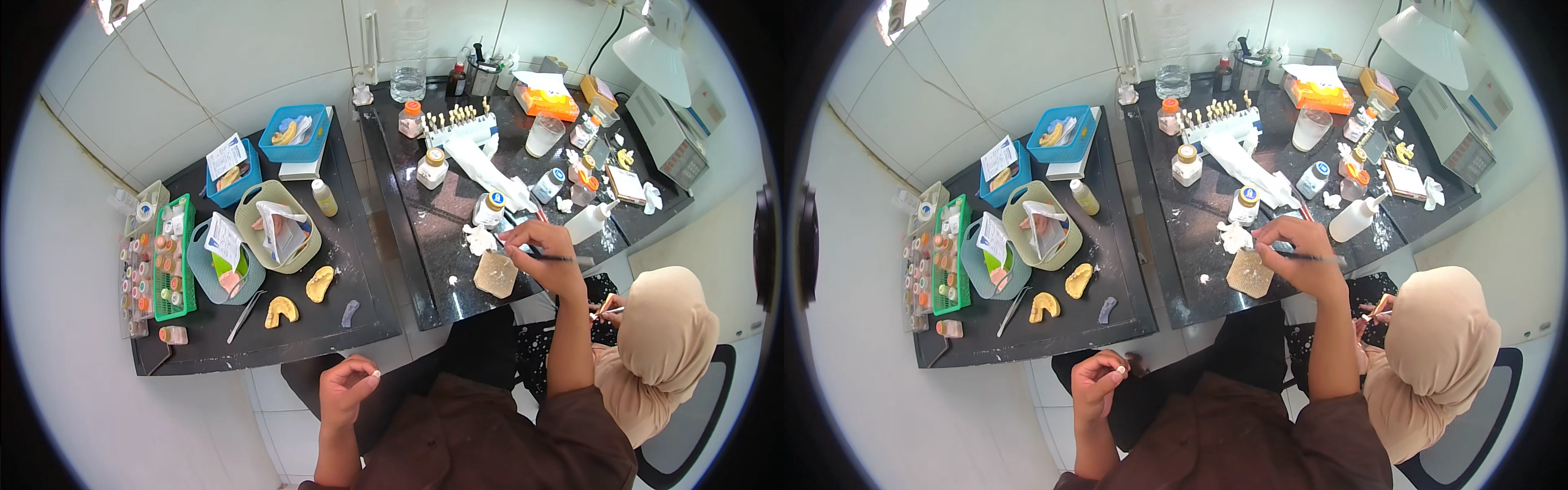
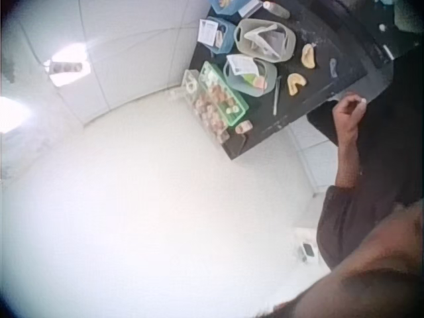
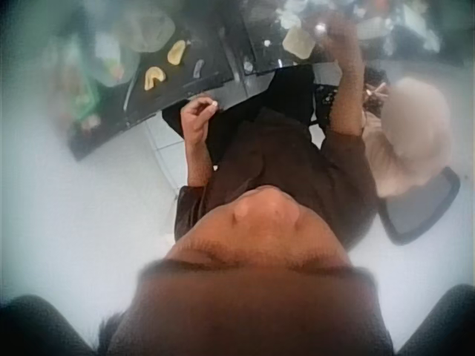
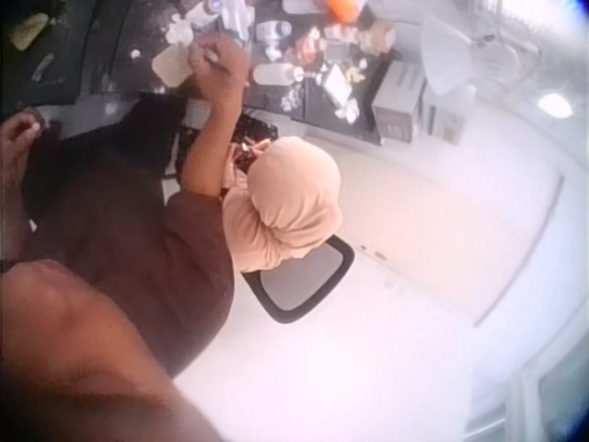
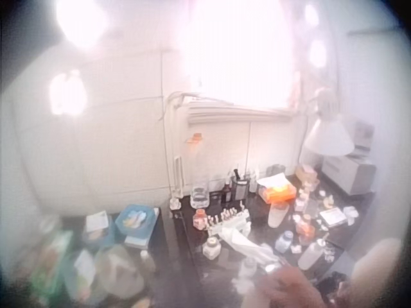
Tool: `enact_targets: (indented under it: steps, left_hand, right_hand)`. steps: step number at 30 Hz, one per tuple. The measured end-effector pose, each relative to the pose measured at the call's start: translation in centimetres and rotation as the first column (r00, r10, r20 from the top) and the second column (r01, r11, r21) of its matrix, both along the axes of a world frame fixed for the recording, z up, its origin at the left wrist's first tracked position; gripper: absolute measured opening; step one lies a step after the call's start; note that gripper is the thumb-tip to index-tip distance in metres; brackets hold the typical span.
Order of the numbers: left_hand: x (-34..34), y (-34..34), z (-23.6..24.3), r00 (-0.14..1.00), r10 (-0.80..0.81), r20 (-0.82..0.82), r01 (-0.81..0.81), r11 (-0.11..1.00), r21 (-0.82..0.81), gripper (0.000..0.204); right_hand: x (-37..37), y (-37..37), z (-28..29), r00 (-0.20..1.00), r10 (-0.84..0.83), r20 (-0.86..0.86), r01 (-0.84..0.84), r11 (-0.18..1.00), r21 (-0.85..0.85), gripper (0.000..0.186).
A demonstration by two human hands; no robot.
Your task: The person sits at a workbench and uses a fine brush to apply a white substance to a small dental mold and a yellow dental cast. They repeatedly dip the brush into a container and carefully paint the surfaces of the objects.
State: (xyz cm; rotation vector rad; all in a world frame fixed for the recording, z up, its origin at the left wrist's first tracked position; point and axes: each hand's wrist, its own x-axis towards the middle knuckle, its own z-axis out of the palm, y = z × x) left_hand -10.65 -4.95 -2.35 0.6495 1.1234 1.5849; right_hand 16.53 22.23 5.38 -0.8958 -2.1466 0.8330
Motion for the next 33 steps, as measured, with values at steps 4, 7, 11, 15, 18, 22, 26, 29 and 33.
enact_targets:
  steps: [4,7,11,15,18,22,26,29,33]
  left_hand:
    - [0.6,-0.3,-0.3,1.000,0.023,0.012,-0.024,0.999,0.023,0.010]
    - [1.2,-0.3,-0.6,0.999,0.024,0.032,-0.025,0.999,0.031,0.010]
    - [1.8,-0.2,-0.4,0.999,0.003,0.051,-0.004,1.000,0.028,0.010]
    - [2.1,0.5,0.5,1.000,-0.019,0.015,0.018,0.999,0.042,0.010]
    - [2.0,1.1,0.7,0.998,-0.061,0.025,0.057,0.988,0.142,0.013]
    - [2.4,1.5,1.2,0.998,-0.056,0.027,0.051,0.982,0.180,0.013]
    - [2.8,2.5,2.6,0.997,-0.049,-0.056,0.062,0.965,0.254,0.014]
    - [2.6,2.9,4.3,0.981,-0.005,-0.195,0.062,0.955,0.289,0.014]
    - [2.5,3.6,6.4,0.921,0.069,-0.383,0.058,0.949,0.311,0.015]
  right_hand:
    - [-0.3,0.8,0.9,0.995,0.030,0.092,-0.027,0.999,-0.027,0.026]
    - [-0.7,0.4,0.4,0.972,-0.011,-0.235,-0.018,0.992,-0.122,0.050]
    - [0.2,1.1,0.2,0.987,0.037,-0.159,-0.014,0.990,0.141,0.062]
    - [1.2,1.5,-1.2,0.981,0.071,-0.182,-0.075,0.997,-0.012,0.052]
    - [0.8,1.9,-1.2,0.990,0.086,-0.116,-0.078,0.994,0.072,0.030]
    - [0.1,1.6,-1.4,1.000,0.005,0.006,-0.005,0.999,-0.052,0.015]
    - [-0.5,1.8,-1.7,0.998,0.016,0.061,-0.006,0.987,-0.163,0.019]
    - [-0.7,2.1,-1.1,0.979,0.041,0.200,-0.017,0.993,-0.119,0.017]
    - [-0.6,2.4,-1.2,0.985,0.101,0.139,-0.086,0.990,-0.111,0.016]
